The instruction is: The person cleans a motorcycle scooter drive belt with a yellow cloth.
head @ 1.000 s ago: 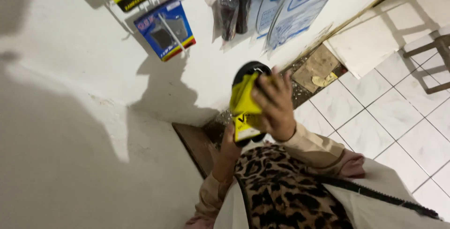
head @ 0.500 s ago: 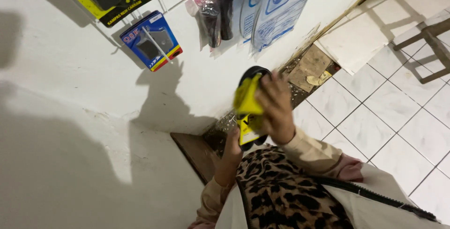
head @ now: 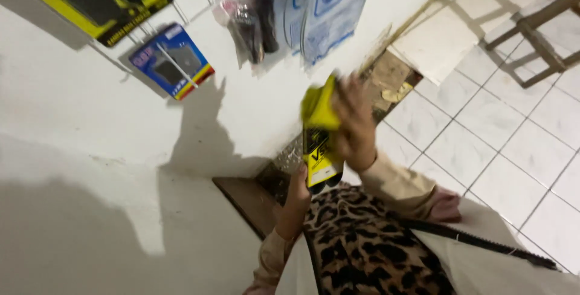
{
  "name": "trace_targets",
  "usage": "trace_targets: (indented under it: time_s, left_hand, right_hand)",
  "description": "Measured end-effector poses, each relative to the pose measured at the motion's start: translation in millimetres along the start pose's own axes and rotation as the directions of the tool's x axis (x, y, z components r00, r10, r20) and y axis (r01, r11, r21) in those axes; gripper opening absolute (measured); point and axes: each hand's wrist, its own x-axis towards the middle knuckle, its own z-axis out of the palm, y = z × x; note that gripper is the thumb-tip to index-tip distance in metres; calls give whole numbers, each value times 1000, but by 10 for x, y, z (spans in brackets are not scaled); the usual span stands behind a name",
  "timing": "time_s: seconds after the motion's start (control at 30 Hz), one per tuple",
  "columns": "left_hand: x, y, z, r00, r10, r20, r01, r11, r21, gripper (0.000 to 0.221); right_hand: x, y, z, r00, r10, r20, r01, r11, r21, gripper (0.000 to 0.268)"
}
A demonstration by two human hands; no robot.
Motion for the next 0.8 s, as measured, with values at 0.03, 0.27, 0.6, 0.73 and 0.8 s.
trace_targets:
  time_s: [0.03,0.27,0.6,0.73,0.8]
  left_hand:
    - [-96,-30,49,1000,-15,-2,15,1000,-3,48]
    - [-33,215,165,993,93,-78,-102,987,-121,48]
    - [-94,-118,151,997,-17,81,46,926,-375,49]
    - [-103,-291,85,975,160,151,-28,772,-634,58]
    - [-91,-101,88,975,203,92,-138,874,-466,56]
  right_hand:
    - [12,-64,-29,1000,13,8,-13,1000,3,57]
    - [-401,-276,241,988,-141,61,131,981,143,50]
    - [94,20,-212,971,173,-163,-152,979,132,45]
    - [-425,-108,-14,996,53,-65,-47,995,90,46]
    - [-749,-255,149,978,-164,127,157,986,61,46]
